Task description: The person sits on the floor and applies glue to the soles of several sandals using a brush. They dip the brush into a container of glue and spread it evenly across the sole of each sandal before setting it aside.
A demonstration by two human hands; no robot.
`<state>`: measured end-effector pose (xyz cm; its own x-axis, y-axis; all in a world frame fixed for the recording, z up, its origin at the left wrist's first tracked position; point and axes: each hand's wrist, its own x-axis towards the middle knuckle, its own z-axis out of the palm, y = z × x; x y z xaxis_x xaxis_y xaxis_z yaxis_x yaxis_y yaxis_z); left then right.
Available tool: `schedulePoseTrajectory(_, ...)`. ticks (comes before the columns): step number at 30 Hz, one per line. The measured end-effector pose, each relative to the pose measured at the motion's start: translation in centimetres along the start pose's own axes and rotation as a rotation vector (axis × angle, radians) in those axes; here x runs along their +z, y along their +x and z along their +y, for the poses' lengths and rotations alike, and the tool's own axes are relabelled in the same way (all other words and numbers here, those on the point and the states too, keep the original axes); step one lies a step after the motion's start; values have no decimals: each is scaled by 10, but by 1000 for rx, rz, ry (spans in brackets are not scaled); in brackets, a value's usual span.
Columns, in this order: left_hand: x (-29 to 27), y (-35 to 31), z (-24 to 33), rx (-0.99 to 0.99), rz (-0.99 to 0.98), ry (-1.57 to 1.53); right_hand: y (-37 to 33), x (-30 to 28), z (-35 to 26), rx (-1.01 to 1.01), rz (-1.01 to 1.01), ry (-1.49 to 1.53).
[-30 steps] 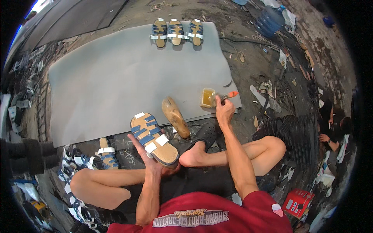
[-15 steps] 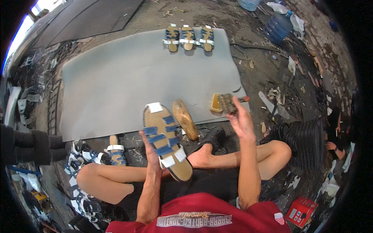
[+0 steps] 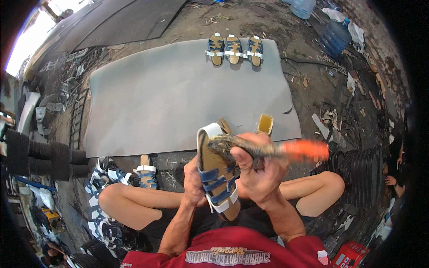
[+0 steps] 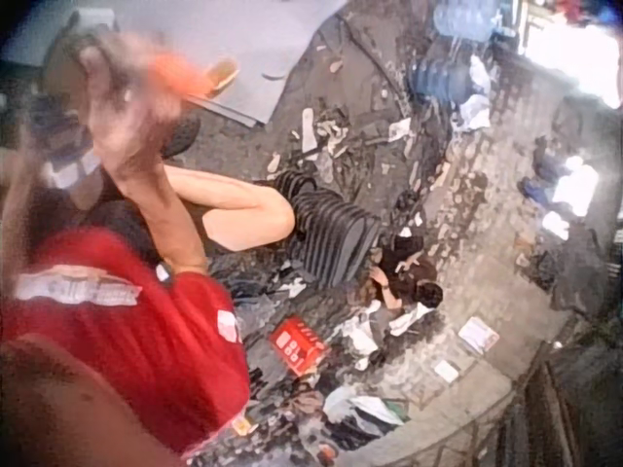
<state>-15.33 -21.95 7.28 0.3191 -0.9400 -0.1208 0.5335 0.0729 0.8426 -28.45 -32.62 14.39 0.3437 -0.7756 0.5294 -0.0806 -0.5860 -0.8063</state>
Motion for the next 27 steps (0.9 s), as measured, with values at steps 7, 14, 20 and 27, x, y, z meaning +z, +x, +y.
schedulePoseTrajectory(7,-18,1,-10,94,83,19,-17,1,-5,26,-6,29)
schedulePoseTrajectory(14,-23,-1,-12,221,-5,211,10,9,-13,-133,54,-69)
schedulePoseTrajectory(20,-27,-3,-9,196,25,-16,-1,-3,-20,99,-41,45)
schedulePoseTrajectory(27,-15,-9,0,141,53,-312,-7,7,-20,65,-133,101)
